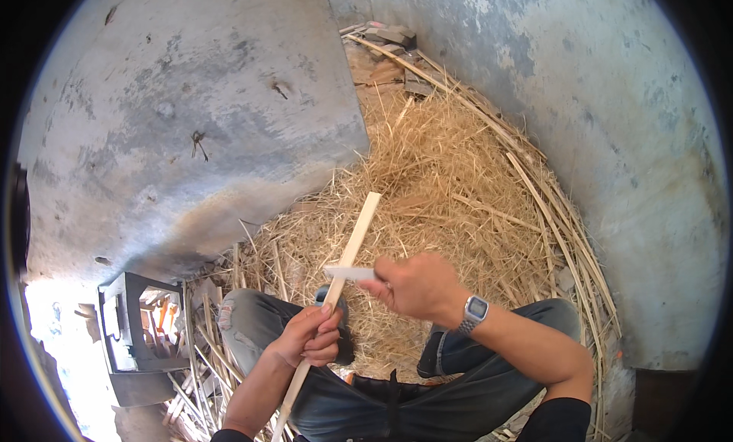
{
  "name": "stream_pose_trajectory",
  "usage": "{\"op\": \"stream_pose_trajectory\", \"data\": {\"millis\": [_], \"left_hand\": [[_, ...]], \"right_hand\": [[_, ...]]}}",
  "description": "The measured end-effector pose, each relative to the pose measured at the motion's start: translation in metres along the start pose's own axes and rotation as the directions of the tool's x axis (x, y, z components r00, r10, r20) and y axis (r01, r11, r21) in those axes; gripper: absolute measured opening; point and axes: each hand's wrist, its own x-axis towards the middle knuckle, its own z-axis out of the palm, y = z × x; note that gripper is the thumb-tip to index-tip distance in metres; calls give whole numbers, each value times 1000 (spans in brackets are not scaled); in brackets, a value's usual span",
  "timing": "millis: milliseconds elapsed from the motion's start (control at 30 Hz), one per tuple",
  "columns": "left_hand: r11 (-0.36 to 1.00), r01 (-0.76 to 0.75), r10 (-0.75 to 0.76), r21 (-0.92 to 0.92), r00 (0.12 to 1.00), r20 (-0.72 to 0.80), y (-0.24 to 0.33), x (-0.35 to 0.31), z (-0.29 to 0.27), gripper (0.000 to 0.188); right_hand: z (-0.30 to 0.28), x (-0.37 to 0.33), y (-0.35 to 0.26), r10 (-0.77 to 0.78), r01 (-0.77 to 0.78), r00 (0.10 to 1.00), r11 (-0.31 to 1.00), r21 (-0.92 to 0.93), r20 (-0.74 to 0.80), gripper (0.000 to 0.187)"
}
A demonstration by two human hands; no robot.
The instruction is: The person whittles and scrapes a strip of bamboo using a small knife.
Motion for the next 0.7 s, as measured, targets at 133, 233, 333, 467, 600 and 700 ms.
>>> {"op": "stream_pose_trajectory", "data": {"millis": [133, 233, 333, 467, 600, 700], "left_hand": [[999, 31, -30, 10, 998, -47, -4, -1, 3, 44], [993, 57, -62, 105, 997, 43, -10, -1, 7, 45], [998, 58, -59, 10, 993, 105, -5, 3, 6, 46], [999, 37, -32, -39, 992, 123, -6, 6, 5, 47], [999, 33, -29, -42, 995, 100, -6, 4, 3, 48], [1000, -6, 8, -13, 989, 144, -6, 3, 5, 44]], "right_hand": [[-15, 20, 49, 233, -231, 963, 972, 31, -132, 44], [-22, 20, 59, 213, -200, 961, 976, 90, -178, 47], [-20, 15, 48, 253, -226, 948, 962, 151, -192, 49], [-15, 11, 63, 337, -249, 913, 907, 341, -230, 49], [-14, 15, 63, 387, -160, 848, 839, 520, -364, 46], [-28, 18, 43, 408, -135, 844, 790, 598, -349, 37]]}}
